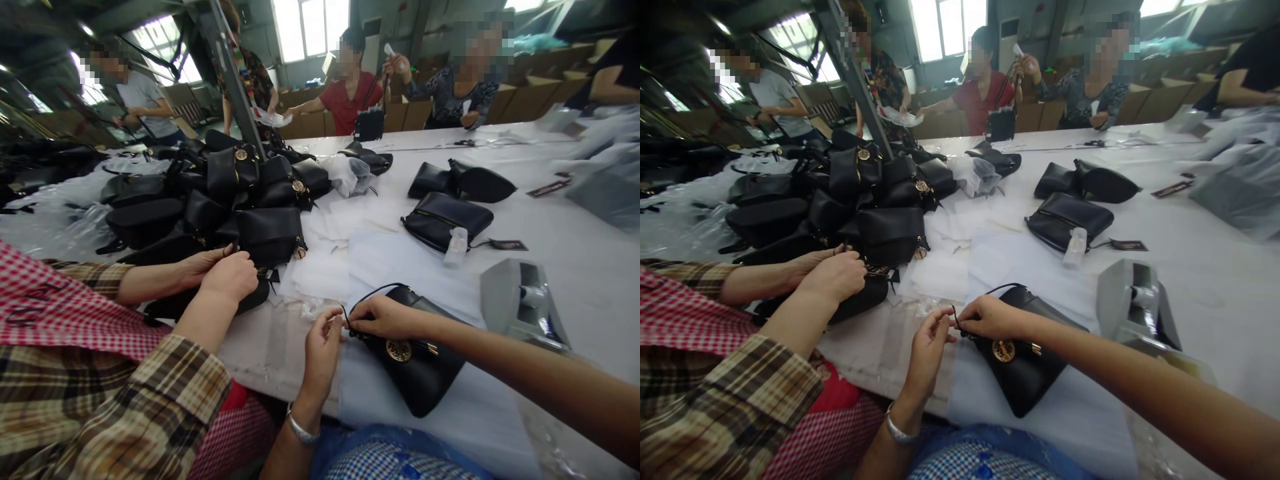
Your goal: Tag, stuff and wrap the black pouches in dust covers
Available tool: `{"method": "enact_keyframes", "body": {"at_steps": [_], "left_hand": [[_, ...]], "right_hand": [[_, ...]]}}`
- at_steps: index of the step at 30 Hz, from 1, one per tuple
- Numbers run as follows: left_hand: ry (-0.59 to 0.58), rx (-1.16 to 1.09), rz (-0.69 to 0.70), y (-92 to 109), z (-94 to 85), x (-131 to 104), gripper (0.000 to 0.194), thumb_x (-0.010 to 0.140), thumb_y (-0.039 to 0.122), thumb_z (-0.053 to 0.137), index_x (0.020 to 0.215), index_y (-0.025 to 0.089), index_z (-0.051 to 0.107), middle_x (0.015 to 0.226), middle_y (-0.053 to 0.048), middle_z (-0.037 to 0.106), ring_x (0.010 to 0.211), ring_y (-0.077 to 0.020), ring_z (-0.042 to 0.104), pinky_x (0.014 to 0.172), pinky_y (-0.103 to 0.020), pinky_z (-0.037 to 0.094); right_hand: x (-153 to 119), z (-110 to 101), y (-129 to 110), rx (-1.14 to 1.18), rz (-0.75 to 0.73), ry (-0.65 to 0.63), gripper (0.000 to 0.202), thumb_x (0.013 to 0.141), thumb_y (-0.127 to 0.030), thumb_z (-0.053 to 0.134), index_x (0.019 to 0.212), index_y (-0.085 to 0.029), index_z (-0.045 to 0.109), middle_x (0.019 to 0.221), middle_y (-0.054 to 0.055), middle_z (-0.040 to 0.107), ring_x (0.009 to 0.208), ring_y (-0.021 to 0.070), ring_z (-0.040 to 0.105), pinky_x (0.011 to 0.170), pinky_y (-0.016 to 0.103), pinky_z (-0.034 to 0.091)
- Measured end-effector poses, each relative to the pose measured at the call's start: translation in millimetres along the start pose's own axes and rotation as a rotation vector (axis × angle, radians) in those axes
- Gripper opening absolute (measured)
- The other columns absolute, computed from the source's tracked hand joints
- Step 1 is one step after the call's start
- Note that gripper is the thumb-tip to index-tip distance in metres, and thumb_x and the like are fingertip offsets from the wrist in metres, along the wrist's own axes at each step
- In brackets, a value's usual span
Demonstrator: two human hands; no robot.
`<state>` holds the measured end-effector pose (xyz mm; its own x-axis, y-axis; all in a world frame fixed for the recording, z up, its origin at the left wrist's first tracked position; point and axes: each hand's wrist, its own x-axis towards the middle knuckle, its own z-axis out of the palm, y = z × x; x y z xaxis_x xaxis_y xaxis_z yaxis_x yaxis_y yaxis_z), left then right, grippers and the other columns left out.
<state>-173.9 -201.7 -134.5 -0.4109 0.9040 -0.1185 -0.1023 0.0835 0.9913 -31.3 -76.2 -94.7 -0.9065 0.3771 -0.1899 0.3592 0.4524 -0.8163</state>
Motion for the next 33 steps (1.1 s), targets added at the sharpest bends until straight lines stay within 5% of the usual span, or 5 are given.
{"method": "enact_keyframes", "body": {"at_steps": [7,20,26,30,33], "left_hand": [[0.007,0.035,-0.025,-4.6,1.0,0.0,0.024,0.080,0.037,0.071,0.093,0.016,0.074,0.113,-0.011,0.069,0.102,-0.0237,0.065,0.067,-0.023,0.054],[0.003,0.040,0.000,-8.1,-3.8,-3.7,0.028,0.083,0.037,0.067,0.102,0.018,0.076,0.114,-0.011,0.072,0.102,-0.0272,0.068,0.070,-0.032,0.063],[0.024,0.160,0.068,-11.9,-4.6,-5.1,0.022,0.083,0.032,0.065,0.097,0.019,0.077,0.112,-0.011,0.072,0.102,-0.0266,0.068,0.069,-0.031,0.062],[0.020,0.161,0.043,-13.6,-2.1,-6.8,0.020,0.080,0.030,0.066,0.091,0.018,0.078,0.110,-0.012,0.073,0.098,-0.0265,0.069,0.066,-0.031,0.061],[0.025,0.142,0.027,-13.4,-2.2,-6.8,0.019,0.079,0.031,0.067,0.089,0.018,0.078,0.108,-0.012,0.073,0.096,-0.0264,0.069,0.065,-0.030,0.059]], "right_hand": [[-1.3,6.9,4.2,0.011,-0.007,0.064,0.028,0.084,-0.031,0.055,0.092,-0.017,0.078,0.070,0.001,0.071,0.065,0.0151,0.059,0.065,0.024,0.044],[-0.3,14.5,4.5,0.096,0.085,0.085,0.039,0.089,-0.046,0.054,0.087,-0.015,0.077,0.073,0.002,0.072,0.065,0.0153,0.062,0.061,0.024,0.044],[-1.9,20.9,0.0,0.116,0.122,0.266,0.024,0.083,-0.035,0.063,0.099,-0.019,0.072,0.077,0.002,0.073,0.066,0.0155,0.065,0.064,0.025,0.048],[-0.5,22.1,0.4,0.098,0.000,0.321,0.014,0.081,-0.027,0.064,0.088,-0.020,0.073,0.099,0.004,0.073,0.082,0.0167,0.067,0.076,0.027,0.050],[-0.1,19.5,-0.2,0.018,-0.019,0.309,0.012,0.081,-0.023,0.062,0.086,-0.020,0.073,0.094,0.004,0.074,0.085,0.0179,0.067,0.080,0.028,0.049]]}}
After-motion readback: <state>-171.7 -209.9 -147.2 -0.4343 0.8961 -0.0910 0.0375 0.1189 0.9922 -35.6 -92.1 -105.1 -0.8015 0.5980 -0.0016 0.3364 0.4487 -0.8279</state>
